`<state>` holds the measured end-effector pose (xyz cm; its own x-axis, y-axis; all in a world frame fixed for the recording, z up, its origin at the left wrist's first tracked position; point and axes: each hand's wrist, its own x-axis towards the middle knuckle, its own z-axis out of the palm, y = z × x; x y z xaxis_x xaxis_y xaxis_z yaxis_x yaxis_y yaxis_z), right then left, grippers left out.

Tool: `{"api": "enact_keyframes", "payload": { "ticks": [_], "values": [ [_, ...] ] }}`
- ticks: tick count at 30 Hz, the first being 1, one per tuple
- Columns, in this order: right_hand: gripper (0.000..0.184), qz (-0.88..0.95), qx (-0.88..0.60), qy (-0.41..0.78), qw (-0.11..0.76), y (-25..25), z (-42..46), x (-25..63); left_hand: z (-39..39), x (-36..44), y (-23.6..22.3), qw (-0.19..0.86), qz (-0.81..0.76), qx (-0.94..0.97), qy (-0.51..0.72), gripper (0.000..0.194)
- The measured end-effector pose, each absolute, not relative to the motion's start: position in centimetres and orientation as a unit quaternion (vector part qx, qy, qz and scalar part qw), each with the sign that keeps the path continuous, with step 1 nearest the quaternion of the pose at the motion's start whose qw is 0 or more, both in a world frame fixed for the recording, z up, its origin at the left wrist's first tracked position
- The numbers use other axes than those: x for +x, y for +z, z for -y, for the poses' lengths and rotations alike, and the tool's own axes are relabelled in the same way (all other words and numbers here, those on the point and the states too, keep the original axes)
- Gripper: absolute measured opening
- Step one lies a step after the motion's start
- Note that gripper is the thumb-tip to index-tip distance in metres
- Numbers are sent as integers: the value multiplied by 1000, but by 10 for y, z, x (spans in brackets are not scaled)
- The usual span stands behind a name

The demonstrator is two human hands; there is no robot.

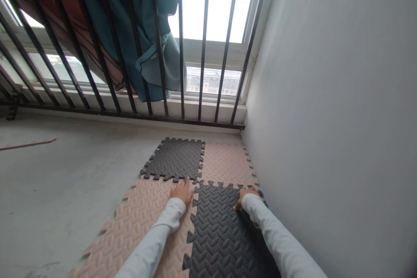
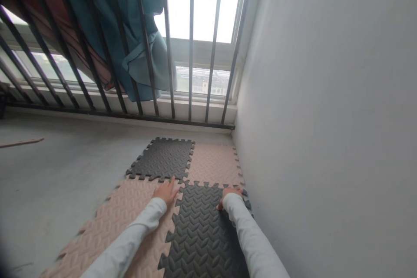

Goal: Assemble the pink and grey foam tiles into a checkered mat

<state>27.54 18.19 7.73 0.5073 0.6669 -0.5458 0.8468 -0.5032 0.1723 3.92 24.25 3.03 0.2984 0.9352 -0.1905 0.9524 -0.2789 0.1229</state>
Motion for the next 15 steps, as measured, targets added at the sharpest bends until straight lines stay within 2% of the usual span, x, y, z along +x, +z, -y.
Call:
{"api": "enact_keyframes", "payload": {
  "ticks": [6,15],
  "values": [
    [107,-452,836,-223,215,80,-183,275,-250,30,26,121,-596,791,-61,53],
    [103,-458,834,-211,223,77,-183,276,-247,41,31,78,-599,796,-46,53]
  ]
}}
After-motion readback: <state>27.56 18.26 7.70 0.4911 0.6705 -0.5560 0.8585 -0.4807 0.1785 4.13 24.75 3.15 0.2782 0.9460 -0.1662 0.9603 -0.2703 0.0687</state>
